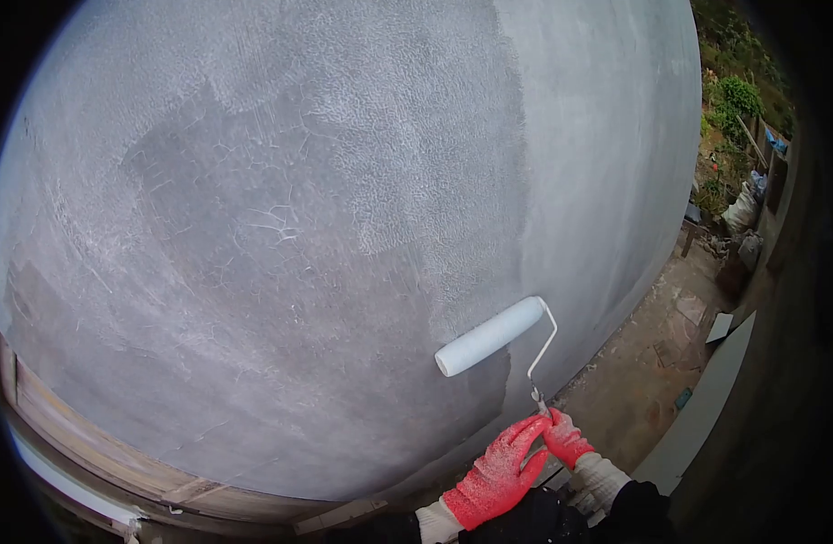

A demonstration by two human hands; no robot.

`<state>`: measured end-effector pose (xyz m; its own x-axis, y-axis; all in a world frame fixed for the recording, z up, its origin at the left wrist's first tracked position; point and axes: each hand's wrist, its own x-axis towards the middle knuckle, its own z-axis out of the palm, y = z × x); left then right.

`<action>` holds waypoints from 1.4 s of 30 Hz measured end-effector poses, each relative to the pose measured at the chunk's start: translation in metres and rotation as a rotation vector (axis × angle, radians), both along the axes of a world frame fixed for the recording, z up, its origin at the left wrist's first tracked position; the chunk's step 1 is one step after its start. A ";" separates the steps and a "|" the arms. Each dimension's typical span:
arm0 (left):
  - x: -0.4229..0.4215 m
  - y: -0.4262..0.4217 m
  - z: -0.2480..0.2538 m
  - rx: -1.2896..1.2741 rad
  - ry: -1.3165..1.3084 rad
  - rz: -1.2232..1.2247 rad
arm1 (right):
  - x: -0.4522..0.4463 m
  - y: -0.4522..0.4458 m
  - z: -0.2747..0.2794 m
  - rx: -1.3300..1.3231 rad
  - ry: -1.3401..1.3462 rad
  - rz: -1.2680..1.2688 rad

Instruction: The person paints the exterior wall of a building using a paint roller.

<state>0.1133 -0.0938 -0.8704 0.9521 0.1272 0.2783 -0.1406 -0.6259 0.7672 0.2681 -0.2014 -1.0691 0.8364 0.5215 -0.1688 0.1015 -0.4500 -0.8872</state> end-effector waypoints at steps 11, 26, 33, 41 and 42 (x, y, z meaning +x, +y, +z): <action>-0.007 0.001 -0.013 -0.066 0.189 -0.049 | -0.007 -0.010 0.042 -0.017 0.091 0.075; -0.018 0.012 -0.026 0.016 0.484 -0.013 | 0.014 -0.008 0.064 -0.008 0.036 0.076; -0.018 0.010 -0.029 0.046 0.595 -0.040 | -0.009 -0.029 -0.002 -0.346 0.387 0.132; -0.016 0.016 -0.018 0.015 0.573 0.022 | -0.015 -0.029 0.021 -0.248 -0.075 0.182; -0.014 0.017 -0.012 0.024 0.555 0.035 | -0.012 -0.020 0.049 -0.177 -0.106 0.162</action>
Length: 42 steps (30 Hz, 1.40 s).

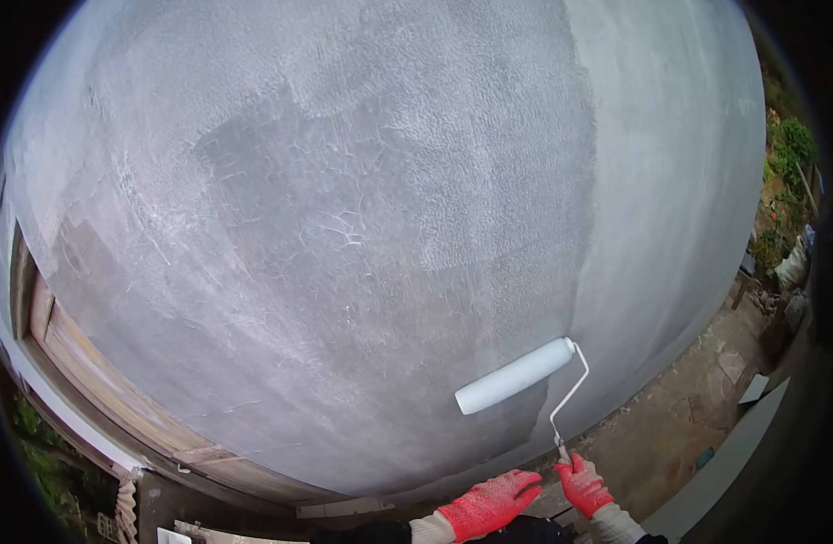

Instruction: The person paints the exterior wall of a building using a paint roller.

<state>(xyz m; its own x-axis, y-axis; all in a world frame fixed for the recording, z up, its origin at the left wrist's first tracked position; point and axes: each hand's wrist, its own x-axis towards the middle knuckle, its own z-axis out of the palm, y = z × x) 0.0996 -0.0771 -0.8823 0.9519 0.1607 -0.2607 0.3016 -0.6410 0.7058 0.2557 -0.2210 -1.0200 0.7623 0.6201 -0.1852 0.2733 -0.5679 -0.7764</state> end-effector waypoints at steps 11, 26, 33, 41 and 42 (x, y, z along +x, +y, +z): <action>0.016 -0.001 0.034 0.030 -0.367 0.282 | 0.017 0.135 0.354 0.649 -0.257 0.159; -0.028 0.011 0.015 -0.310 -0.443 0.624 | -0.033 0.051 0.081 0.093 -0.105 0.188; -0.043 0.009 0.003 -0.321 -0.460 0.692 | -0.035 0.081 0.140 0.367 -0.283 0.101; -0.064 0.016 0.009 -0.260 -0.701 0.704 | -0.068 0.182 0.376 0.776 -0.389 0.190; -0.069 0.017 0.012 -0.264 -0.662 0.741 | -0.070 0.191 0.383 0.773 -0.347 0.194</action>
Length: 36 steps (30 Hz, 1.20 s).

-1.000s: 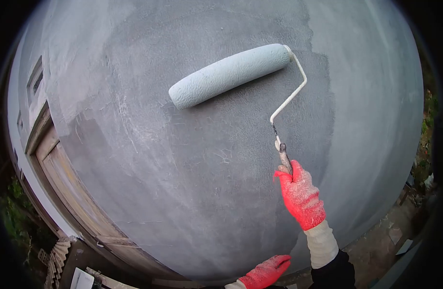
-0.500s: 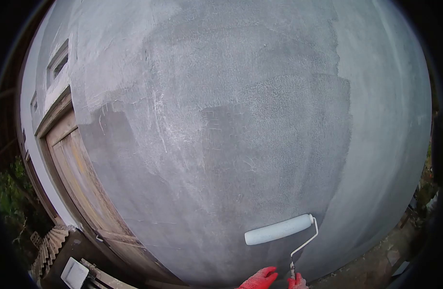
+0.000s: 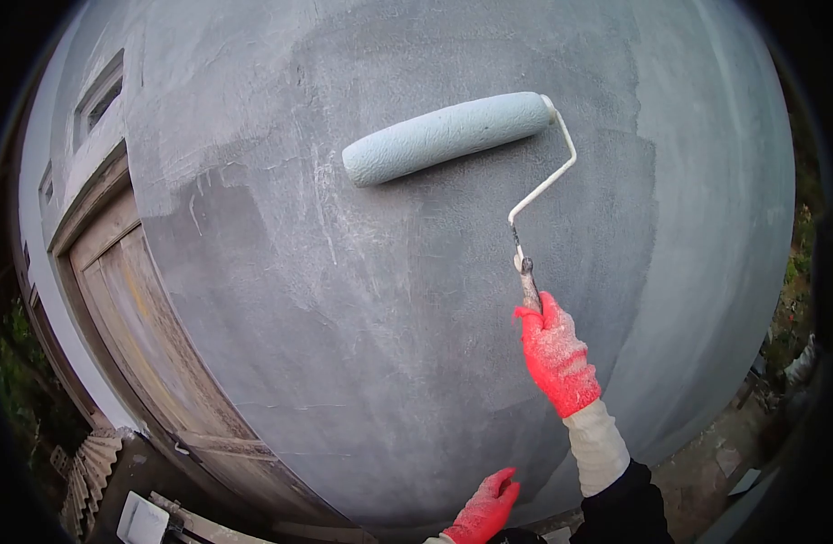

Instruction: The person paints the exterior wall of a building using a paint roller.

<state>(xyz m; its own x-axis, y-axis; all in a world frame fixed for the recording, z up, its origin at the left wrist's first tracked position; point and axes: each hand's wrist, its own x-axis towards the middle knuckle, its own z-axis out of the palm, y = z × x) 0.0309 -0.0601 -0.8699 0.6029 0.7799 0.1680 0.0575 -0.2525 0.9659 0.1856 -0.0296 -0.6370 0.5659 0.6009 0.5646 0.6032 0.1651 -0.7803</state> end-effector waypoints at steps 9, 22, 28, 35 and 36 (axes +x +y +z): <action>-0.058 -0.012 -0.012 0.129 0.118 0.006 | -0.053 -0.055 -0.229 -0.379 0.212 -0.151; -0.108 -0.004 -0.010 0.232 0.121 0.022 | -0.092 -0.063 -0.250 -0.489 0.212 -0.276; -0.113 -0.003 0.044 -0.114 0.095 -0.044 | -0.065 0.022 -0.058 -0.047 0.210 -0.059; -0.103 0.020 0.009 -0.029 -0.055 0.024 | -0.097 0.030 -0.044 0.011 0.441 0.012; -0.099 0.023 -0.002 -0.028 -0.133 0.075 | -0.101 0.021 -0.074 -0.042 0.493 0.028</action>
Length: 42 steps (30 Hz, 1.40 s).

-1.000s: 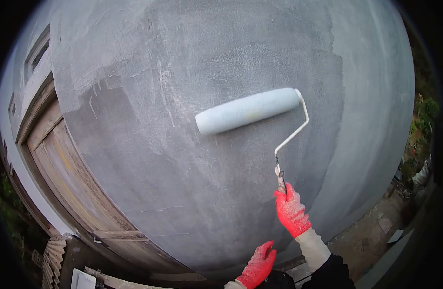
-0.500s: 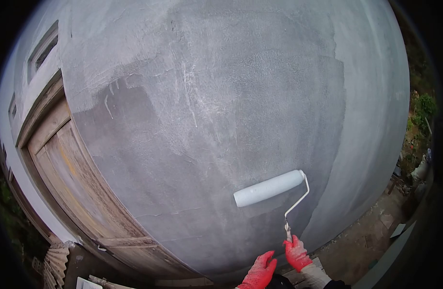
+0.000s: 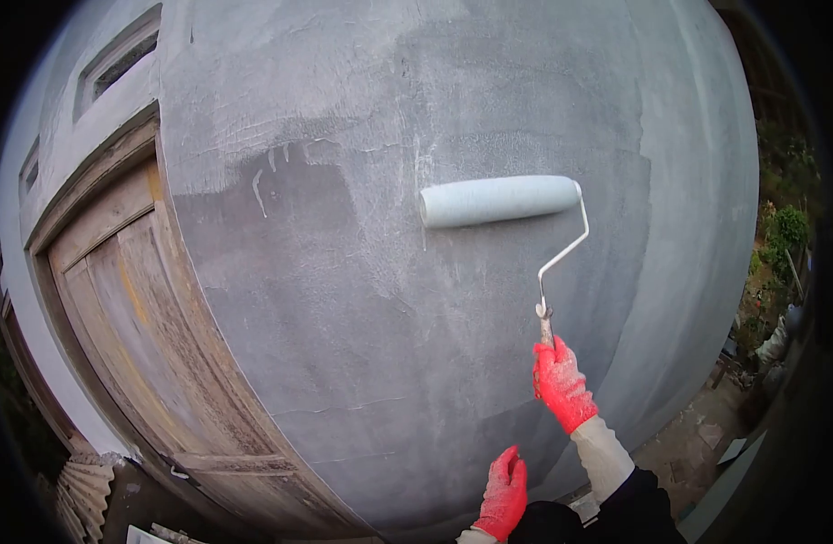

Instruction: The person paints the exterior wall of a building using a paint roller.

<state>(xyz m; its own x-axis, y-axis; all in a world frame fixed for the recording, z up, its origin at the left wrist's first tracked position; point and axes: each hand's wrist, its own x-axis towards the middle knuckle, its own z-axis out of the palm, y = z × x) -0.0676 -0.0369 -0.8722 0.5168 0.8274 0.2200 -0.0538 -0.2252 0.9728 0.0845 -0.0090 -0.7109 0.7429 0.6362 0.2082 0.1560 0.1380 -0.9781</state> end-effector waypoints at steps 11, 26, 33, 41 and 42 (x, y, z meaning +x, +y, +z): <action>0.008 0.010 -0.022 0.175 -0.238 0.175 | -0.039 -0.067 -0.167 -0.457 -0.468 -0.184; -0.012 0.027 0.055 -0.227 -0.630 0.033 | -0.068 0.015 0.018 -0.128 -0.269 -0.036; -0.037 -0.002 0.011 -0.034 0.148 0.014 | -0.082 -0.039 -0.192 -0.538 -0.323 0.134; -0.032 0.058 0.201 -0.014 0.087 0.083 | -0.097 -0.004 -0.018 -0.228 -0.548 0.140; -0.037 0.065 0.231 0.016 0.095 0.101 | -0.098 0.012 -0.001 -0.038 -0.533 0.174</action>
